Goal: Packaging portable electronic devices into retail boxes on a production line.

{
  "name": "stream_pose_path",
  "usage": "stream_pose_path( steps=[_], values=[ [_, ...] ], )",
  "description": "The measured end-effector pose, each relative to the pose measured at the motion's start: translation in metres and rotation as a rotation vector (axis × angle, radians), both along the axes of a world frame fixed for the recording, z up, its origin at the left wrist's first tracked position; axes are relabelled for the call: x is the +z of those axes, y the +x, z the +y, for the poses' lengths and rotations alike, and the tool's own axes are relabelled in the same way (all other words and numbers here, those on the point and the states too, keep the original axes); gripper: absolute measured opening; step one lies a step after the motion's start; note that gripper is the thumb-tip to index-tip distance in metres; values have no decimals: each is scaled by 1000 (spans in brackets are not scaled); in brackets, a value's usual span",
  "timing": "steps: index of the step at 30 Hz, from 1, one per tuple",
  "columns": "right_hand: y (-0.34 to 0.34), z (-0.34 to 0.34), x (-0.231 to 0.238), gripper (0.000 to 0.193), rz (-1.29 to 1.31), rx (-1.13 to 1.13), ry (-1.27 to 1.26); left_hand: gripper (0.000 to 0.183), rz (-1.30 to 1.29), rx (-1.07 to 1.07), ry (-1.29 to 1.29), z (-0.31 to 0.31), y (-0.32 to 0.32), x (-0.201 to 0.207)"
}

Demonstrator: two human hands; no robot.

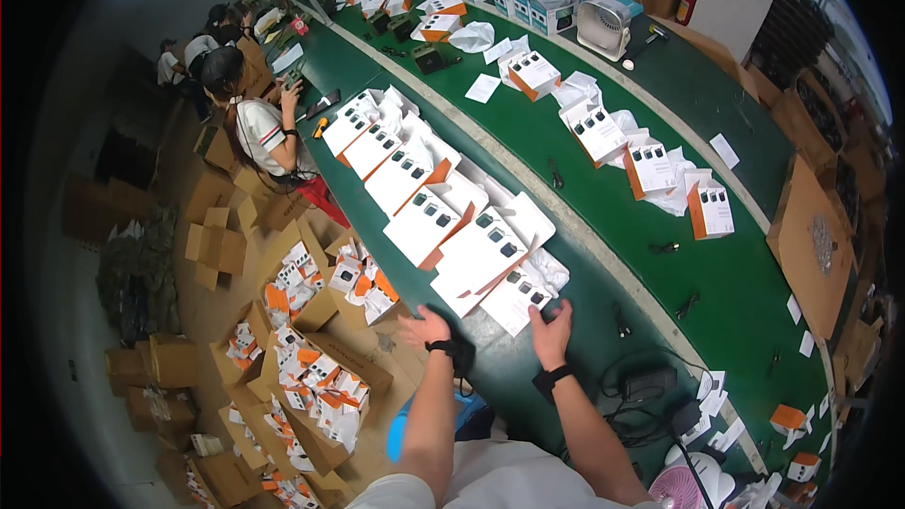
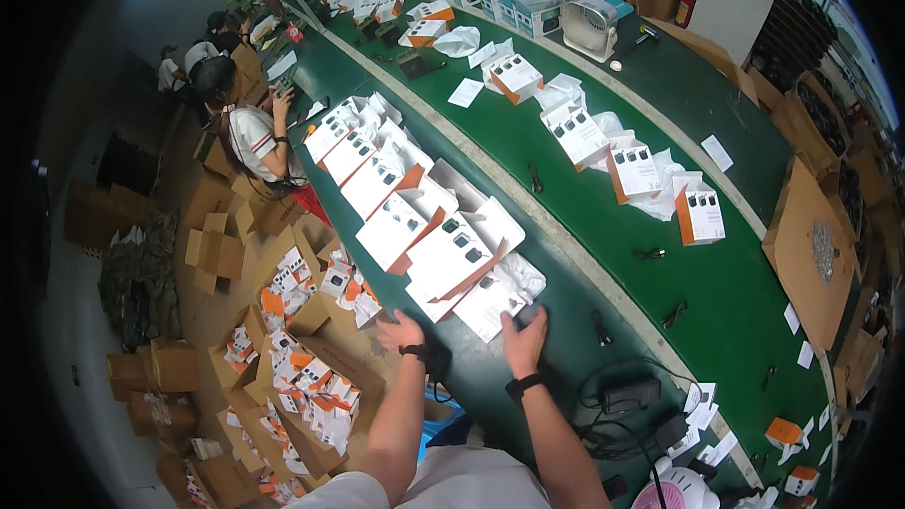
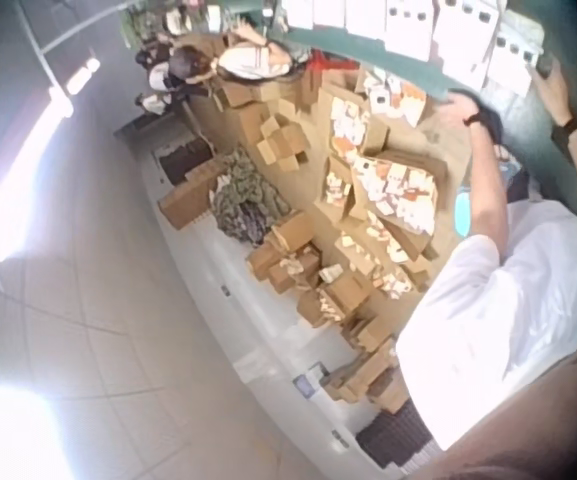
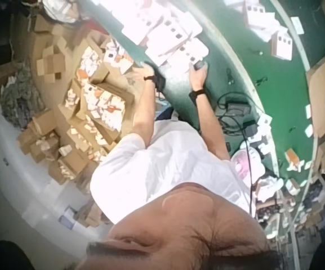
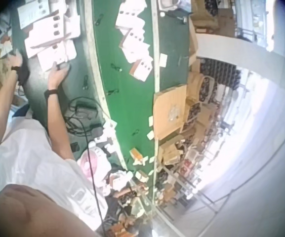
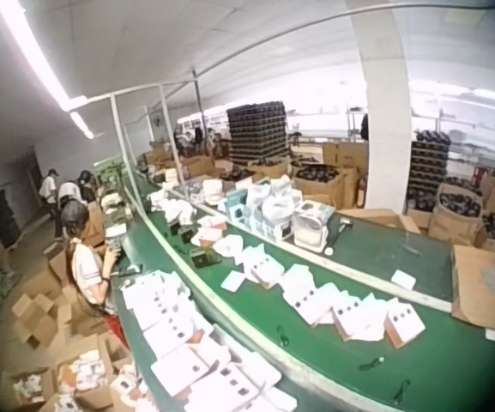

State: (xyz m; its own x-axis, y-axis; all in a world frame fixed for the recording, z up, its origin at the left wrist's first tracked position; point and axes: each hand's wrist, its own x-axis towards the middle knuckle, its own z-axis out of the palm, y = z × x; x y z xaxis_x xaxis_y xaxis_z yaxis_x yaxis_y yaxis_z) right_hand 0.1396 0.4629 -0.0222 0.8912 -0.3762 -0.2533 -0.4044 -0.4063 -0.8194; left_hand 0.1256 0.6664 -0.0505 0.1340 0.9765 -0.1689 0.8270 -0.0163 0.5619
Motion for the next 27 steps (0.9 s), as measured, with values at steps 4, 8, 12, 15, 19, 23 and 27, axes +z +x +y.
stream_pose_path(
  steps=[4, 8, 12, 15, 19, 23, 27],
  values=[
    [1, 16, 2, 51, 121, 55, 246, 67, 91, 145, -223, 11, 9, -20],
    [4, 25, 2, 48, 208, 167, 240, 71, 354, 15, -41, 15, -6, -37],
    [21, 9, 9, 62, 314, 252, 333, 72, 238, 111, -160, -5, 9, -13],
    [42, -27, 11, 41, 299, 602, 194, 73, 258, 103, -149, -15, 11, -14],
    [124, -161, 48, 16, -276, 37, 1, 76, 271, 84, -132, -11, 8, -17],
    [207, -304, 108, 48, -307, -340, -349, 77, 278, 115, -158, -17, 10, -9],
    [229, -387, 53, 87, 99, -121, -798, 76, 201, 137, -194, -15, 7, -22]
  ],
)
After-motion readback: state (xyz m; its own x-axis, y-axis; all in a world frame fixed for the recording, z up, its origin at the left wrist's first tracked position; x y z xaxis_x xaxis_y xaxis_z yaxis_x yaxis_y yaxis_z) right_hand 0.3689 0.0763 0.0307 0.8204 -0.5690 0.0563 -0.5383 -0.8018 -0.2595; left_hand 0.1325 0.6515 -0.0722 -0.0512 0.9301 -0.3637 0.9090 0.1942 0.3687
